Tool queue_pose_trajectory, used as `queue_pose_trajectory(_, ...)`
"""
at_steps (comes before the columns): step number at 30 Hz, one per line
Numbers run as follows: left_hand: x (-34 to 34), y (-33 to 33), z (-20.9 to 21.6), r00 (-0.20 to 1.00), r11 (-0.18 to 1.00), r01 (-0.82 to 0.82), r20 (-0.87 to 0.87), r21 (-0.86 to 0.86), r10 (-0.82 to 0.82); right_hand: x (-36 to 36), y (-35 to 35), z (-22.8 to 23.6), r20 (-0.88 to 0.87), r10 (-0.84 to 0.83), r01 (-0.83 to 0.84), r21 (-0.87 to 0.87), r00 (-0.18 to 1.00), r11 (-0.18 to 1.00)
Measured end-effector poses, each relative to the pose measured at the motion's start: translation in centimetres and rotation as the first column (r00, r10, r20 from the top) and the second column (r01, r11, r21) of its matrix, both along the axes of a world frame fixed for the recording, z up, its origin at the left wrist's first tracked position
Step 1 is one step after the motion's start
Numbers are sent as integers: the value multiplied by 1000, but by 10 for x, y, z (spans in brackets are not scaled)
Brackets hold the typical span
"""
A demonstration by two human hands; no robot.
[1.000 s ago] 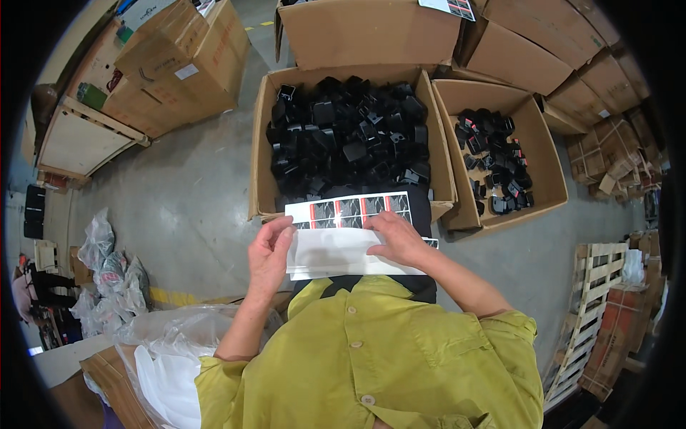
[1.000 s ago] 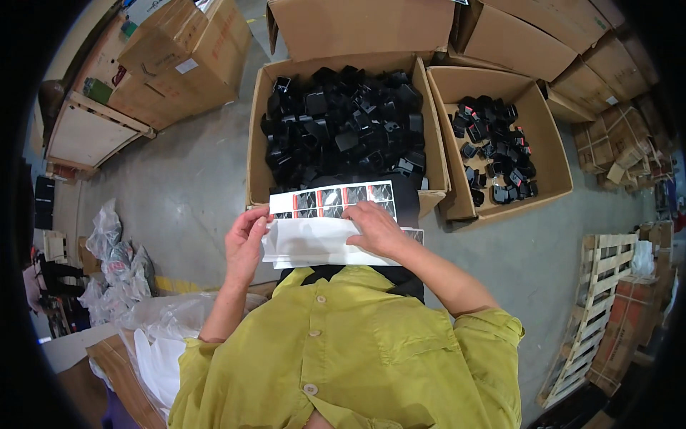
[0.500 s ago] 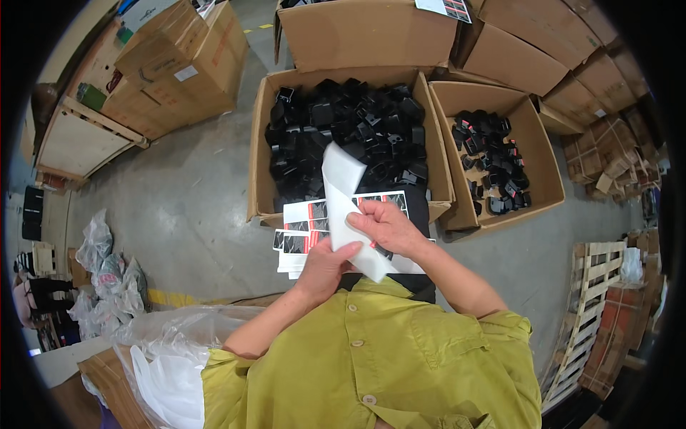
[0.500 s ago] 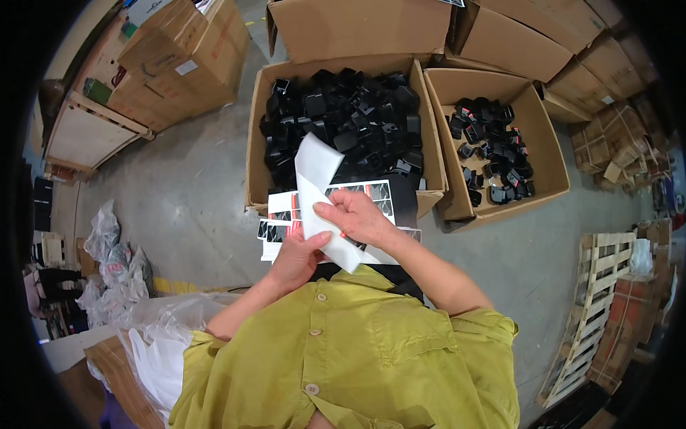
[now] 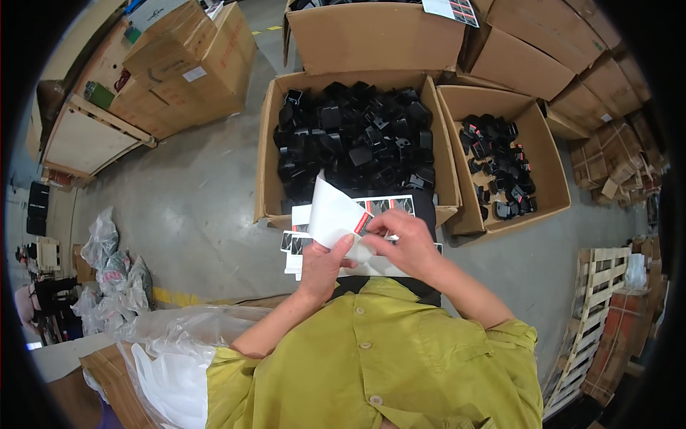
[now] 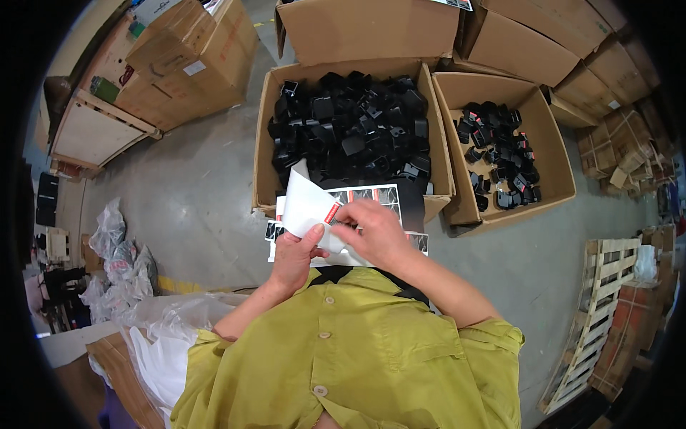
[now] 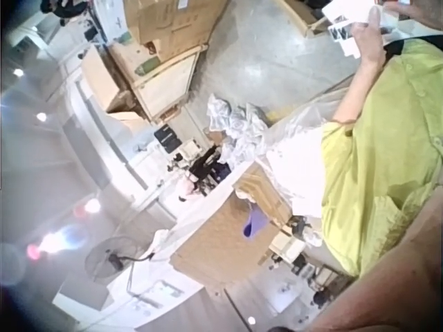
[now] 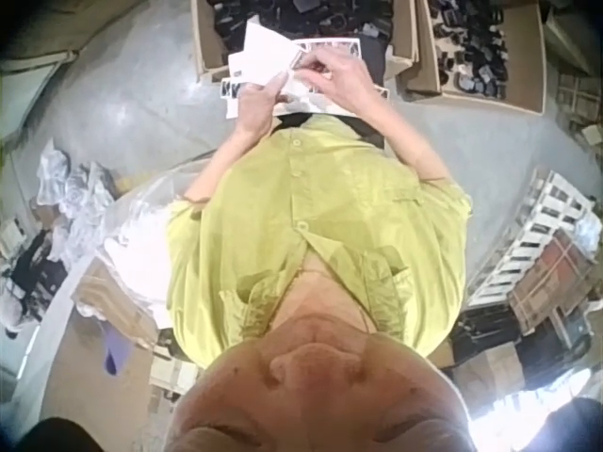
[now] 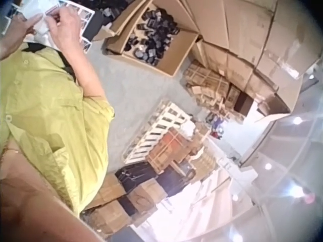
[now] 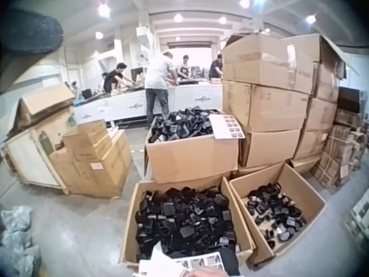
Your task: Applying small stickers to black plastic components in a manufacturing setting.
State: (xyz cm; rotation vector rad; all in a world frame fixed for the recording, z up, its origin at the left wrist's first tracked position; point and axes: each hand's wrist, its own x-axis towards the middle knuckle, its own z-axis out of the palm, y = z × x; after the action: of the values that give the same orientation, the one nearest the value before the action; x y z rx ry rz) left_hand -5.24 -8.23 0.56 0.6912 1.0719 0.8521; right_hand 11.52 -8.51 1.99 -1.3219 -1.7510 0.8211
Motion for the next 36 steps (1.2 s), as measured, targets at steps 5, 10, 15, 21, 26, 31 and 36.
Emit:
queue_pose_trajectory(5, 2, -1, 6, 999, 999, 40, 13, 36, -41, -2, 0, 0, -113, 7, -22, -125, 994, 992)
queue_pose_trajectory(10, 0, -2, 5, 998, 997, 67, -8, 37, -66, 3, 3, -7, -231, 27, -89, -262, 972, 961)
queue_pose_trajectory(15, 2, -9, 0, 998, 998, 54, 21, 42, -55, 8, 6, -9, -128, 72, -109, -311, 989, 944)
queue_pose_trajectory(21, -6, -31, -48, 968, 761, 159, 251, -629, 5, 23, 22, -40, -127, -331, 286, -282, 935, 916)
queue_pose_trajectory(26, -4, -30, -43, 870, 617, 472, 447, -630, -209, 28, 23, -54, -88, -282, 240, -329, 955, 914)
queue_pose_trajectory(31, -6, -16, 2, 537, 570, 808, -213, -147, -816, 32, 14, -34, -11, -254, 247, -205, 967, 947)
queue_pose_trajectory(36, 18, 4, -10, 924, 906, 382, -109, 185, -367, 7, 6, -22, 257, -325, 240, 313, 910, 919)
